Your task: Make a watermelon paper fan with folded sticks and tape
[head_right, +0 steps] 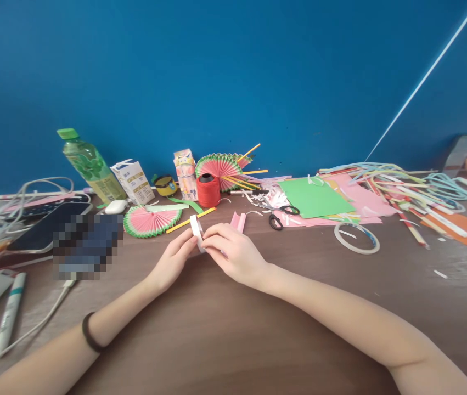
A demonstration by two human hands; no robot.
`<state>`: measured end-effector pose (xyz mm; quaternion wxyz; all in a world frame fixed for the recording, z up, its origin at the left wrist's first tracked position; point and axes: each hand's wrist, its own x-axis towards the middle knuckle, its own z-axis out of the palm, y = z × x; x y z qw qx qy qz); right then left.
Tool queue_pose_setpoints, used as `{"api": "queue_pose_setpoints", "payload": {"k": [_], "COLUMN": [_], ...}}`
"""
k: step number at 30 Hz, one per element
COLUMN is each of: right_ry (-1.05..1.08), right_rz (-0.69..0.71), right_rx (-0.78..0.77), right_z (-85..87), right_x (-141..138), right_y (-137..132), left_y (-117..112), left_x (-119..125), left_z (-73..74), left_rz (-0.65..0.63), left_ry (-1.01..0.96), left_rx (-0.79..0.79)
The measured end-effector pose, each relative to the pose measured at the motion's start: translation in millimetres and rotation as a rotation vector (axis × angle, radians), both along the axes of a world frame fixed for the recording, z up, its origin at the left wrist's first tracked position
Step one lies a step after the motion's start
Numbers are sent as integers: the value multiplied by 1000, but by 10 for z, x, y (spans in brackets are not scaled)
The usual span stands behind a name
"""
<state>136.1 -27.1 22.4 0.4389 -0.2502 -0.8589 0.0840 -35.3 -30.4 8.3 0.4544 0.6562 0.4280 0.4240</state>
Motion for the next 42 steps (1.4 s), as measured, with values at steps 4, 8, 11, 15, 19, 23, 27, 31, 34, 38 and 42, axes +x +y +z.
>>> {"api": "queue_pose_setpoints", "payload": {"k": [4,8,11,15,19,23,27,31,34,38,42], "right_ry": [-26,-4,11,32,23,-3,-15,-27,-33,-50,-50], "right_rz": [-24,-32,-27,-26,-17,-11,-23,-37,-33,-31,-28], "right_rx": [17,25,37,57,71,127,157,179,189,204,233], "right_z": [-24,-34,-38,-64,-112,-153,-163,-167,-183,-199,-194], "right_x": [-2,-1,-4,-5,0,-2,-8,-9,-5,1,5], "right_y": [-3,5,7,0,-10,-14,-19,-27,-31,-35,-41], "left_y": [-15,-38,-43,-33,-30,-46,-59,-63,-62,-56,-50], "left_x": [-5,14,24,13,10,26,36,33,28,24,27], "left_z": [-26,-39,-28,-18,-34,-31,-6,8,8,2,-2], "left_rz": [-3,-94,-84,-48,-16,-27,-30,-33,-43,-51,-59], "left_ry": [52,71,117,260,268,249,235,223,213,173,141], "left_rx": [35,28,62,130,132,106,106,120,114,108,91]}}
